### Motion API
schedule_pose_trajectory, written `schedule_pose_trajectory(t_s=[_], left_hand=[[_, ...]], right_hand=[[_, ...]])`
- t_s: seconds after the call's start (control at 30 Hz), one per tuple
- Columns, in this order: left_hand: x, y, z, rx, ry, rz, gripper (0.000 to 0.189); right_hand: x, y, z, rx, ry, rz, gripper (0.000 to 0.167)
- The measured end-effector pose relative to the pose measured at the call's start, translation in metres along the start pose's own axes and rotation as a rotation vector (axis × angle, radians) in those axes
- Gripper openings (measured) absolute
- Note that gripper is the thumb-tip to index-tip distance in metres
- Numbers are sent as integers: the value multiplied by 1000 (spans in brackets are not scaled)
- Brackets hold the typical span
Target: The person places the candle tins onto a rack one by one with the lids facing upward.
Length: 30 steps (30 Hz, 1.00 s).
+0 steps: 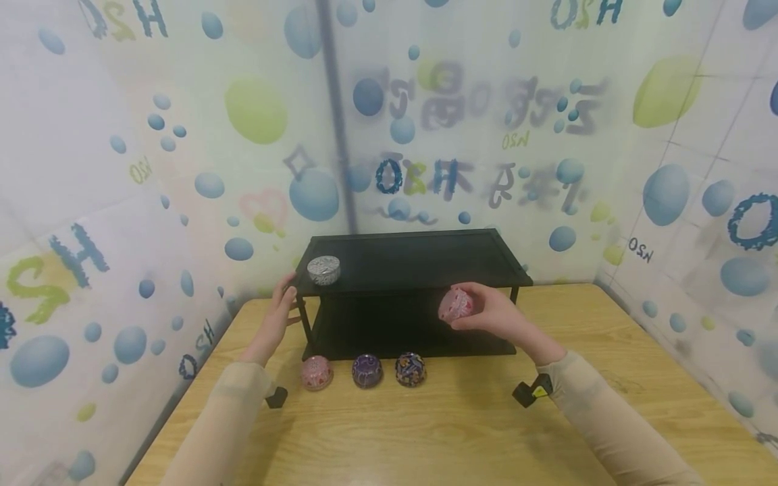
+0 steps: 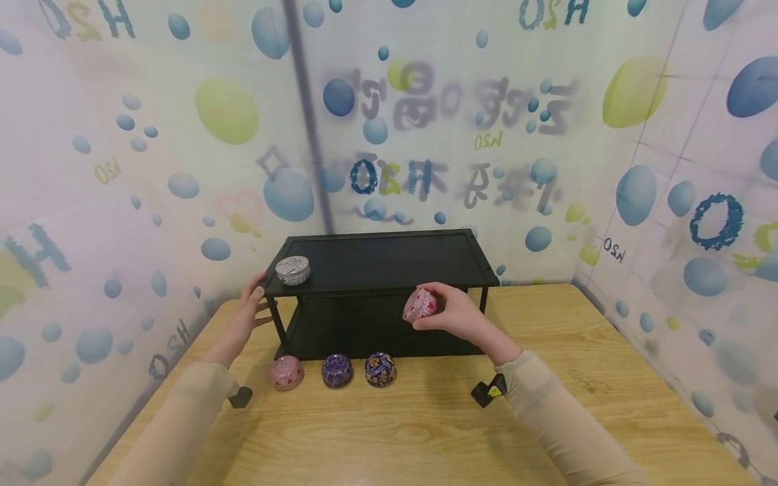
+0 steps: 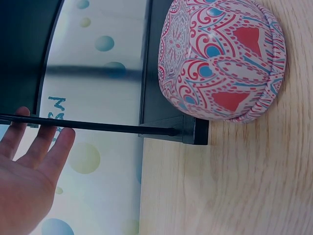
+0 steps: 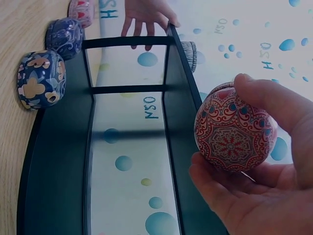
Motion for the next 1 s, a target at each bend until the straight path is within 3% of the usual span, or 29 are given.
schedule_pose_trajectory(t_s=[0.17,0.5,0.83,1.0], left_hand=[[3,3,0,2,2,10,58],[29,23,-6,-25,14,15,59],[28,22,-6,-33,12,22,59],[17,14,-4,-7,-14,8,57]], right_hand=[[1,1,0,1,29,1,70],[11,4,0,-6,83,2,70],[13,13,0,-14,148,-5,68],[15,18,1,-27,163,-15,67]])
Point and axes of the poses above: each hand's wrist, its own y-axis towards the middle knuckle, its own z-axis out of the palm, x = y × z, the point moved 6 cm from there along y, towards the middle knuckle, and after that the axes turned 12 degrees about -z, right-handed, at the moved point
